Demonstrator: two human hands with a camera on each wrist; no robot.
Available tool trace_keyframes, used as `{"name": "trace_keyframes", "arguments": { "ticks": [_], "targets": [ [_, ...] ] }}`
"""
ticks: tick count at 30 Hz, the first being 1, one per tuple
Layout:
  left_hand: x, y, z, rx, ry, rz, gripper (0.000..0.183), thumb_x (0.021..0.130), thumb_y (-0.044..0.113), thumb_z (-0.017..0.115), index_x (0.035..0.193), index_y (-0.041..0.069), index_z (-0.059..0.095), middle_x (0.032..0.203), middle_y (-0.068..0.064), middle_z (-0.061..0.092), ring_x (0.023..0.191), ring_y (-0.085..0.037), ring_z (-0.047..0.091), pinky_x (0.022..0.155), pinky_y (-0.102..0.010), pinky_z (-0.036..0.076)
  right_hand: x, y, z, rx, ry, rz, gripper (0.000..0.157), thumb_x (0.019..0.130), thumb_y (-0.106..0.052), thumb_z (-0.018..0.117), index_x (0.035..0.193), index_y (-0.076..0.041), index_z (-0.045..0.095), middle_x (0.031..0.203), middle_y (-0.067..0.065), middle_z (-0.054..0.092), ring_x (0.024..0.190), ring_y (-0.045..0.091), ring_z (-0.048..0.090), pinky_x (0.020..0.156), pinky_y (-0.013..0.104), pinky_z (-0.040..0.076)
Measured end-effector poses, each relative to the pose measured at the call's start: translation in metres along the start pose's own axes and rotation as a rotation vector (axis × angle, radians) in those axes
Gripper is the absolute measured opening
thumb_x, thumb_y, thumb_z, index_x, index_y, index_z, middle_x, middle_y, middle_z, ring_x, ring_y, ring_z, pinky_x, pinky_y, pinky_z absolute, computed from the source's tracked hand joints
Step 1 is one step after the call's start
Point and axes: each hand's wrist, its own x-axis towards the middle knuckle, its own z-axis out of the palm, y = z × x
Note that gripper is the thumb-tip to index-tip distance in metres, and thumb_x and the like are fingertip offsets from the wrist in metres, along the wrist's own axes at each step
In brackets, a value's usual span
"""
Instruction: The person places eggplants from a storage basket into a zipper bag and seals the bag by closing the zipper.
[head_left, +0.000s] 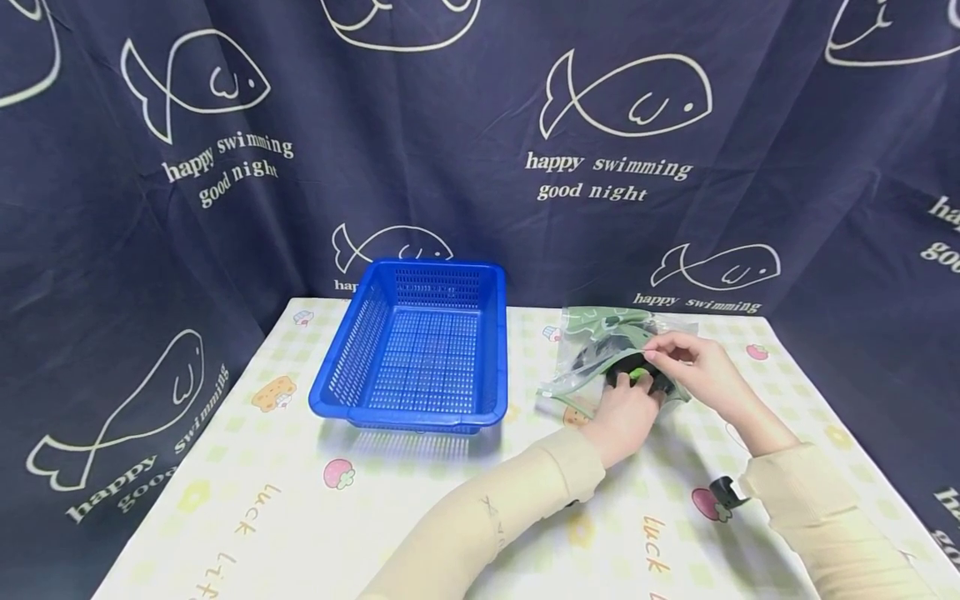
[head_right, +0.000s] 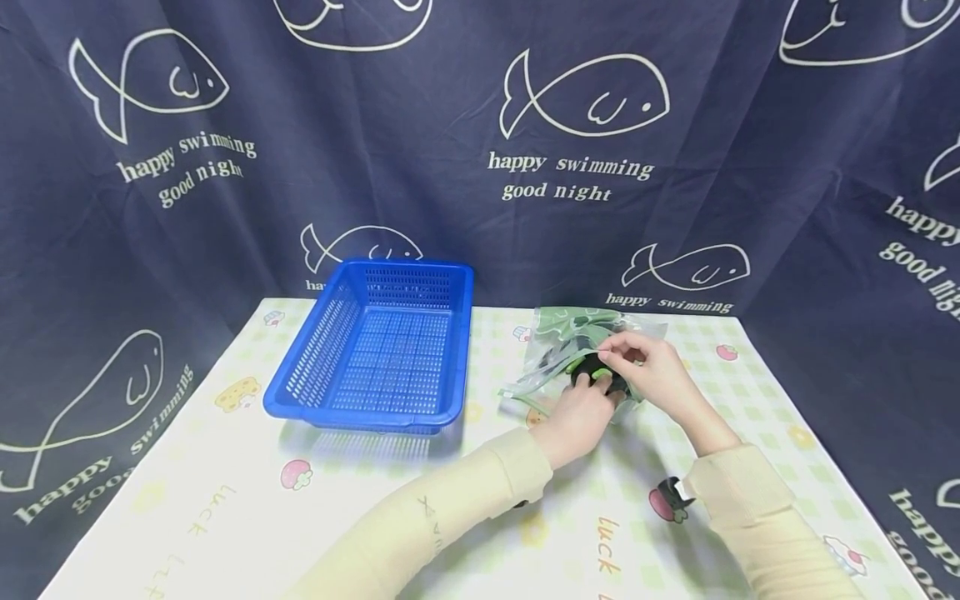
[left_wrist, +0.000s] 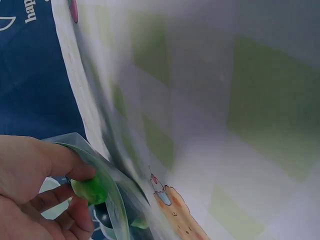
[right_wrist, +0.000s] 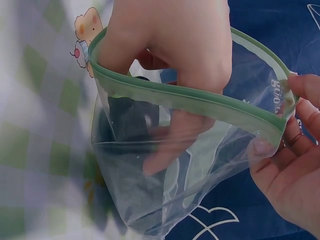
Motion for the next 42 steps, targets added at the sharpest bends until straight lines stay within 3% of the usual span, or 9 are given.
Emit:
{"name": "trace_keyframes", "arguments": {
  "ticks": [4,10,17,27,35,42],
  "targets": [
    [0.004,0.000,0.003,0.023,-0.010,0.008,0.031,0.088,0.030,0.052,0.117,0.037,0.049,0.122,0.008,0.043,0.099,-0.020,0.046,0.078,-0.036,0.045,0.000,-0.004,0.000,-0.002,-0.002,0.001,0.013,0.082,-0.018,0.063,0.093,-0.011,0.066,0.089,-0.004,0.064,0.072,-0.001,0.057,0.066,0.011,0.041],
    [0.006,-0.003,0.006,0.025,-0.031,0.023,0.034,0.089,0.030,0.050,0.121,0.038,0.047,0.127,0.006,0.041,0.102,-0.019,0.044,0.081,-0.035,0.043,-0.004,-0.028,-0.001,-0.006,0.000,0.003,0.012,0.082,-0.011,0.062,0.093,-0.005,0.065,0.089,0.008,0.063,0.070,0.003,0.057,0.064,0.013,0.041],
    [0.002,-0.011,0.006,-0.014,-0.013,0.032,0.031,0.089,0.029,0.049,0.119,0.036,0.048,0.122,0.006,0.043,0.099,-0.017,0.045,0.076,-0.033,0.045,-0.004,-0.034,-0.002,-0.012,-0.006,0.012,0.013,0.083,-0.012,0.062,0.093,-0.005,0.065,0.088,0.009,0.064,0.070,0.003,0.057,0.064,0.013,0.042],
    [-0.024,-0.033,-0.016,-0.017,0.048,0.123,0.031,0.088,0.025,0.053,0.118,0.027,0.047,0.118,0.002,0.045,0.095,-0.016,0.050,0.073,-0.027,0.047,-0.003,-0.031,-0.003,0.000,0.006,0.017,0.013,0.082,-0.012,0.062,0.093,-0.004,0.065,0.085,0.008,0.063,0.067,0.005,0.056,0.061,0.014,0.041],
    [-0.047,-0.046,-0.024,0.045,0.148,0.195,0.027,0.084,0.022,0.058,0.110,0.024,0.050,0.107,0.002,0.049,0.081,-0.015,0.049,0.063,-0.025,0.044,0.001,-0.001,-0.004,0.005,0.003,0.026,0.015,0.083,-0.021,0.063,0.095,-0.012,0.066,0.090,-0.005,0.063,0.071,0.002,0.057,0.062,0.014,0.041],
    [-0.065,-0.064,-0.032,-0.004,0.159,0.155,0.038,0.078,0.019,0.065,0.111,0.022,0.046,0.105,0.002,0.047,0.085,-0.014,0.047,0.062,-0.024,0.043,-0.003,0.005,-0.007,-0.004,-0.001,0.021,0.017,0.083,-0.025,0.062,0.095,-0.014,0.065,0.090,-0.012,0.061,0.072,0.001,0.057,0.062,0.014,0.042]
  ]
}}
